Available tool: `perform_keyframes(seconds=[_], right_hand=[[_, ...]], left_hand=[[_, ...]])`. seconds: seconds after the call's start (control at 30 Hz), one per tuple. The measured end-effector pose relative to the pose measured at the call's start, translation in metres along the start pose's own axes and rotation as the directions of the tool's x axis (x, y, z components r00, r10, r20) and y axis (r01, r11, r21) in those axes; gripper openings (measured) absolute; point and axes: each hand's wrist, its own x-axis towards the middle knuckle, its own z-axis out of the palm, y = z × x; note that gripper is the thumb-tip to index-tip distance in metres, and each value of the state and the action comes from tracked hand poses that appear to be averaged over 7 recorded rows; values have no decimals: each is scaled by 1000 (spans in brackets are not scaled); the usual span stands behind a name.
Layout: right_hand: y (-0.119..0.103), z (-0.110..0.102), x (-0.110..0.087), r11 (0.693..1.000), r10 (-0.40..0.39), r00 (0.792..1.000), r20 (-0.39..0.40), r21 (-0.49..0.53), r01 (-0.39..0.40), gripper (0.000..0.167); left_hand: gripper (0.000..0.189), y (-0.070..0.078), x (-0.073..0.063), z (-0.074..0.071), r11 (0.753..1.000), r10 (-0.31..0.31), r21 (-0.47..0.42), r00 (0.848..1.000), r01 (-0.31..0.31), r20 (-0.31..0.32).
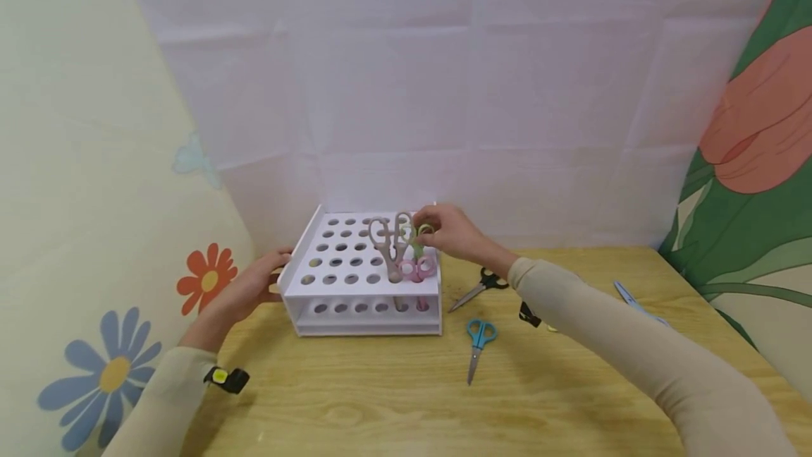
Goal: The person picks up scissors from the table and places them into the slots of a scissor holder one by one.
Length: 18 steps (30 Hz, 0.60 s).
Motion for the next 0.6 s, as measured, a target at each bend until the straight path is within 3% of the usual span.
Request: perform_keyframes(seconds=[0.3,0.6], right_hand=[[5,2,3,1000,2,996,86,-24,0,23],[7,4,2,1000,11,992,125,-17,-8,25]], left_hand=[[64,1,-1,1,1000,7,-4,1000,-7,3],[63,3,-5,2,1000,9,3,1000,-9,-1]])
